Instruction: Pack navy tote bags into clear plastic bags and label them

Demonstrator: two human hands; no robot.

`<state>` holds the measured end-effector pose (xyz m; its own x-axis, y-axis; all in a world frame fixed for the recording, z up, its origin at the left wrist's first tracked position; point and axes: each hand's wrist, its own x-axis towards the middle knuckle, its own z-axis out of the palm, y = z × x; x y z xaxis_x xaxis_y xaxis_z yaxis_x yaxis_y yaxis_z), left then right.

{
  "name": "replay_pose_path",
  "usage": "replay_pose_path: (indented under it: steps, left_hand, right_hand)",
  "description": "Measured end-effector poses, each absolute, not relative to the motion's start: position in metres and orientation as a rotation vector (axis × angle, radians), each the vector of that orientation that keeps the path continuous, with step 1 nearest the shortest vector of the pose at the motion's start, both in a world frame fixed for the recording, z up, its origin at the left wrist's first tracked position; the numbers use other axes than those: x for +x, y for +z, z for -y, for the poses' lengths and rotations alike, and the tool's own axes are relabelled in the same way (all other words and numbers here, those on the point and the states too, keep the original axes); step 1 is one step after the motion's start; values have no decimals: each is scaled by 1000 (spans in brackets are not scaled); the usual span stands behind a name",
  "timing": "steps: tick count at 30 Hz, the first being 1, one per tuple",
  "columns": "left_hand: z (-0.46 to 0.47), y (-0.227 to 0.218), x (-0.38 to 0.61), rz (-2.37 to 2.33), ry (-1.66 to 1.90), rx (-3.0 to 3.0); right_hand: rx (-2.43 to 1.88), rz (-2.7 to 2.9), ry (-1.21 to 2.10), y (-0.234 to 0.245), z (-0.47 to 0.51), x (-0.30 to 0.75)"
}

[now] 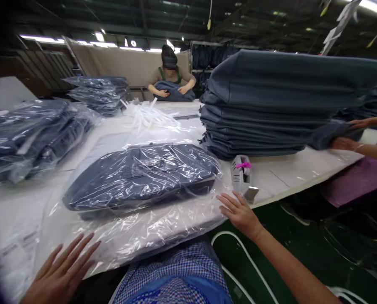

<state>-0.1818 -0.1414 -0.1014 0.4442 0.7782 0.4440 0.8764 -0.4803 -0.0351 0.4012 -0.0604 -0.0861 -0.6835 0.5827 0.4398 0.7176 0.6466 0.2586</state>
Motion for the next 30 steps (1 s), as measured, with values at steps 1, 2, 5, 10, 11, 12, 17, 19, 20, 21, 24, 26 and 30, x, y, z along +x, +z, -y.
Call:
replay_pose_path:
  steps: [1, 2, 5, 10, 11, 12, 17, 19, 20, 21, 24, 26, 30]
  left_hand:
    - [138, -102, -178, 1383, -489, -2439]
    - [134, -102, -174, 1333, -446, -2444]
    - [122, -98, -168, 1230, -406, -2475]
    - [116, -95, -173, 1142, -292, -2570]
    - [116, -93, -175, 1144, -291, -2577]
    - [115, -91, -177, 1154, -312, -2567]
    - [94, -70, -182, 1271, -498, -2442]
    - [79, -62, -185, 1262, -488, -2454]
    - [72, -60, -187, 1242, -463, -2471]
    - [66, -59, -189, 1222, -427, -2491]
    - [53, -60, -195, 1214, -341, -2524]
    - [50, -62, -197, 1246, -316, -2538]
    - [53, -60, -194, 1390, -276, -2669]
  right_hand:
    - [-1025, 2539, -591, -87, 58, 399]
    - [-1023, 2532, -575, -87, 55, 397]
    - [-1045, 2576, -490, -82, 46, 391]
    - [-889, 2660, -427, -81, 37, 389]
    - [-863, 2645, -443, -80, 36, 389]
    - [-864, 2626, -458, -79, 35, 389]
    - [-1086, 2573, -403, -49, 22, 386]
    - [-1083, 2627, -315, -33, 12, 383]
    - [-1063, 2667, -268, -27, 6, 382]
    - [-1041, 2709, -224, -21, 1, 380]
    - [-1006, 2798, -123, -12, -13, 377]
    - [-1006, 2834, -55, -11, -19, 376]
    - [-1014, 2866, 137, -18, -24, 381]
